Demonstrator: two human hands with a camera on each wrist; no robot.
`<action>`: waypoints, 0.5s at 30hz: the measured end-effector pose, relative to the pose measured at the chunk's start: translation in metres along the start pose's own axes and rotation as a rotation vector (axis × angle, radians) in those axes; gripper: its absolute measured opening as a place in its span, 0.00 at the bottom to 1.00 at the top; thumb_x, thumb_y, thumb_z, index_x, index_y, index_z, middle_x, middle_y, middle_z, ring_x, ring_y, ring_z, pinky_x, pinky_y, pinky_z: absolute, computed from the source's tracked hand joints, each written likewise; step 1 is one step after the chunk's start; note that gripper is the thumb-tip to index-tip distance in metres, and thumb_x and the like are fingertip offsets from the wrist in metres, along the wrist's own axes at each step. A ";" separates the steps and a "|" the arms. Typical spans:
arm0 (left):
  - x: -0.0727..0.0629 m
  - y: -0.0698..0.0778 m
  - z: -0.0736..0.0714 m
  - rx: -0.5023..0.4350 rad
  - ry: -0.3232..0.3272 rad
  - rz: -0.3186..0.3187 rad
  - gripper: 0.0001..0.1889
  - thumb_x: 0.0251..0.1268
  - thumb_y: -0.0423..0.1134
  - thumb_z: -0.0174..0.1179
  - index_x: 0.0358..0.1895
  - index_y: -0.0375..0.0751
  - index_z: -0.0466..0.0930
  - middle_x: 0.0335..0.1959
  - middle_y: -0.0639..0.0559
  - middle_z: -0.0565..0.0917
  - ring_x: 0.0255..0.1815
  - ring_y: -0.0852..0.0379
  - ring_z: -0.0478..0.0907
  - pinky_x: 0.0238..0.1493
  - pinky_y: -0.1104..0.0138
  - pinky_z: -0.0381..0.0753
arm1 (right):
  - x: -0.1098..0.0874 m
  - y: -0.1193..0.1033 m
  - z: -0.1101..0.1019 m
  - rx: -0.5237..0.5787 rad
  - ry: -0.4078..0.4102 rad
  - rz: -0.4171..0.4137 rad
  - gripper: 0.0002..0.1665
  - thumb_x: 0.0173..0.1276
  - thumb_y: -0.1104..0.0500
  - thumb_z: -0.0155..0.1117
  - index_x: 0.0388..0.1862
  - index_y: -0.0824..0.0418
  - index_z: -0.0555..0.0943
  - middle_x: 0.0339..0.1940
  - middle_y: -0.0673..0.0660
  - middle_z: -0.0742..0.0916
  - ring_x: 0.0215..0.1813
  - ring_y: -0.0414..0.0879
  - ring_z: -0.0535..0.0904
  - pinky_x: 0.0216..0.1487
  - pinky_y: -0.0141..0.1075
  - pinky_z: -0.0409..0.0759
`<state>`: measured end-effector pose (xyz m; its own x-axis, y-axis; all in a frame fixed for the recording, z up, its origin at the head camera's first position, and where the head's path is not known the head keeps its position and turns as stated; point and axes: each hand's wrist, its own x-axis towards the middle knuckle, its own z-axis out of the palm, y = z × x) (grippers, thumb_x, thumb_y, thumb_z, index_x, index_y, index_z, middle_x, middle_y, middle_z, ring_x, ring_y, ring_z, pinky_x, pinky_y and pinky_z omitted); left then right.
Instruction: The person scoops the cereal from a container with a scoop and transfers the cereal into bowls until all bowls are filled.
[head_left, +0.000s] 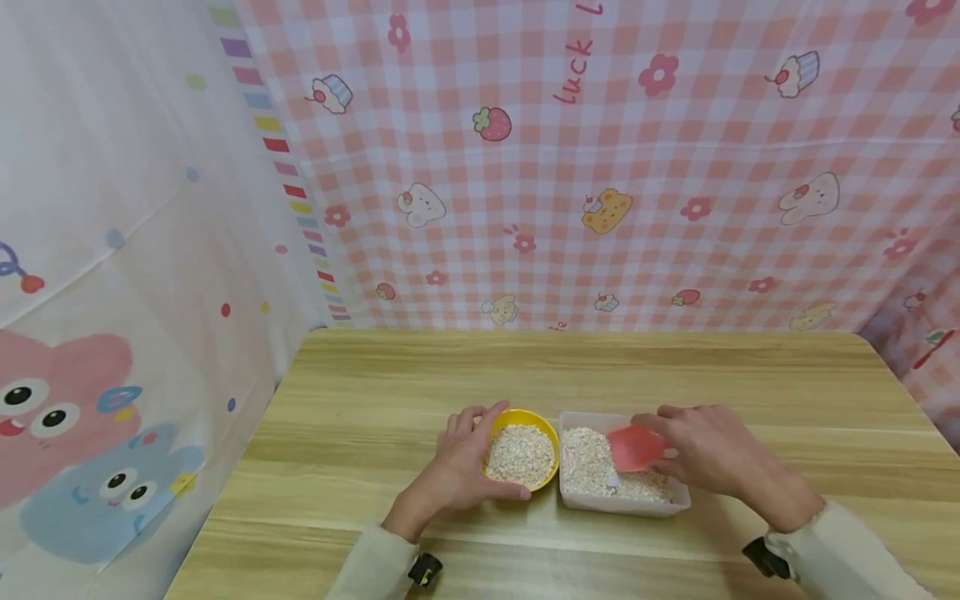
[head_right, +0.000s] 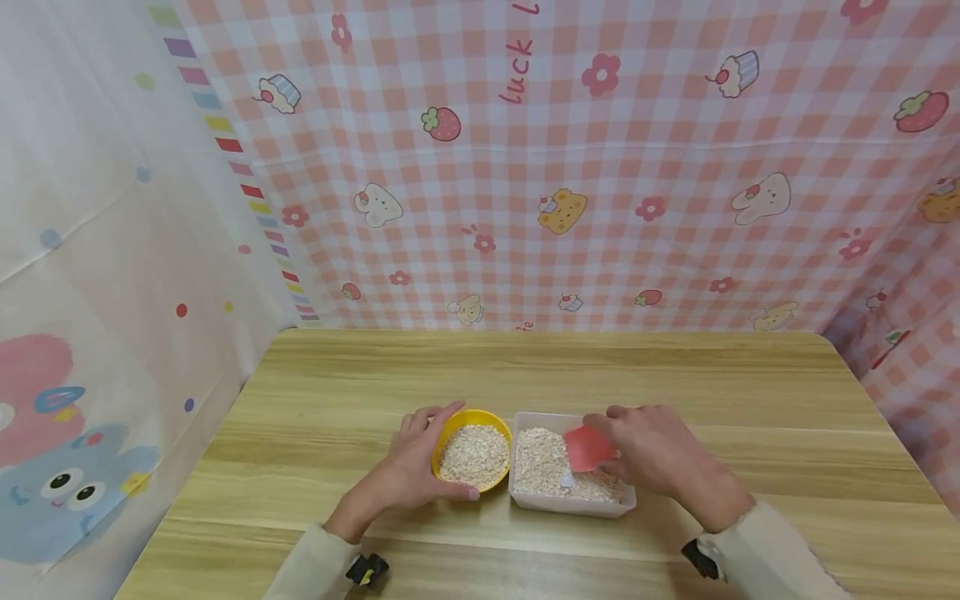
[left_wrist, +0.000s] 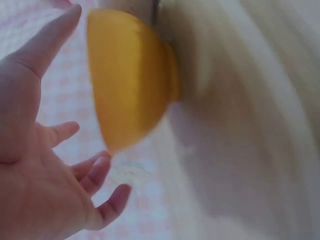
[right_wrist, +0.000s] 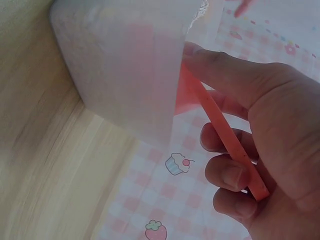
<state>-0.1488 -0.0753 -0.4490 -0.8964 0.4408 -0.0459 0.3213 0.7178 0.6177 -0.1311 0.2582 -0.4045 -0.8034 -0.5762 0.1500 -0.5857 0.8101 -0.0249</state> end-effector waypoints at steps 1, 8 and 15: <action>0.000 0.004 -0.001 0.016 0.020 0.019 0.59 0.40 0.60 0.79 0.78 0.56 0.54 0.70 0.43 0.63 0.68 0.44 0.57 0.64 0.47 0.60 | 0.001 0.000 0.000 0.000 -0.001 0.002 0.32 0.46 0.48 0.83 0.51 0.54 0.84 0.27 0.47 0.82 0.17 0.32 0.61 0.17 0.28 0.61; -0.001 0.030 0.002 0.008 0.073 0.118 0.45 0.52 0.56 0.74 0.73 0.45 0.65 0.57 0.48 0.73 0.57 0.53 0.66 0.60 0.57 0.68 | 0.006 -0.001 0.002 0.016 -0.023 0.010 0.33 0.47 0.48 0.82 0.53 0.53 0.84 0.29 0.48 0.84 0.18 0.33 0.63 0.19 0.29 0.63; 0.003 0.044 0.014 -0.099 -0.070 0.159 0.43 0.56 0.52 0.73 0.71 0.34 0.66 0.34 0.59 0.79 0.23 0.68 0.66 0.31 0.76 0.72 | 0.007 0.002 0.004 0.041 -0.040 0.011 0.33 0.49 0.48 0.81 0.55 0.53 0.83 0.34 0.51 0.86 0.20 0.32 0.66 0.20 0.30 0.66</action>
<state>-0.1330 -0.0348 -0.4330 -0.8121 0.5835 0.0057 0.4225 0.5813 0.6954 -0.1382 0.2556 -0.4073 -0.8130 -0.5719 0.1096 -0.5801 0.8118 -0.0671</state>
